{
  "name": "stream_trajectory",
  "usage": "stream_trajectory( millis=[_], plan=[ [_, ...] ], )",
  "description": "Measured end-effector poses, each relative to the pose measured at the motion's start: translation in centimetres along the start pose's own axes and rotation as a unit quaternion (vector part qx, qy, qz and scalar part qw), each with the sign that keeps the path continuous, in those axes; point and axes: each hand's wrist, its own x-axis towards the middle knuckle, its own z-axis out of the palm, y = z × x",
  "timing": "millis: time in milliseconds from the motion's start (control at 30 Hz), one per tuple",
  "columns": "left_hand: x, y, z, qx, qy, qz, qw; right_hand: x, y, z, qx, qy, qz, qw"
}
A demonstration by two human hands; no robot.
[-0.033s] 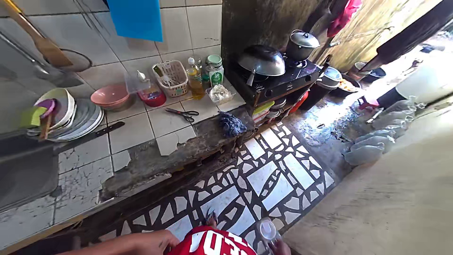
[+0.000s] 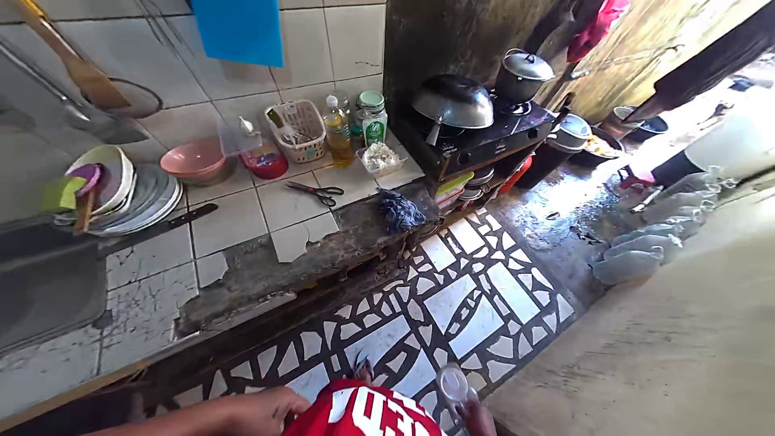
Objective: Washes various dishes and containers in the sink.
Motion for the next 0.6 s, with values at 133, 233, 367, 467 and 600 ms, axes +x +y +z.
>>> stream_trajectory(
  millis=[133,233,367,467,600],
  plan=[
    [-0.9,1.7,-0.1,-0.090,0.047,0.010,0.995,2.2,-6.7,-1.2,-0.079,-0.014,-0.053,0.995],
    [-0.2,2.7,-1.9,-0.073,0.005,-0.009,0.997,2.1,-10.1,-2.3,-0.110,-0.038,-0.084,0.990],
    [0.5,2.6,-3.1,-0.061,-0.032,0.008,0.998,0.7,-12.8,-3.4,-0.108,-0.055,-0.103,0.987],
    [0.3,2.7,-2.6,-0.005,-0.035,0.016,0.999,0.0,-12.9,-3.9,-0.076,-0.045,-0.125,0.988],
    [-0.3,3.2,-0.1,0.096,0.057,0.067,0.991,-1.1,-13.9,-5.3,-0.030,-0.027,-0.136,0.990]
  ],
)
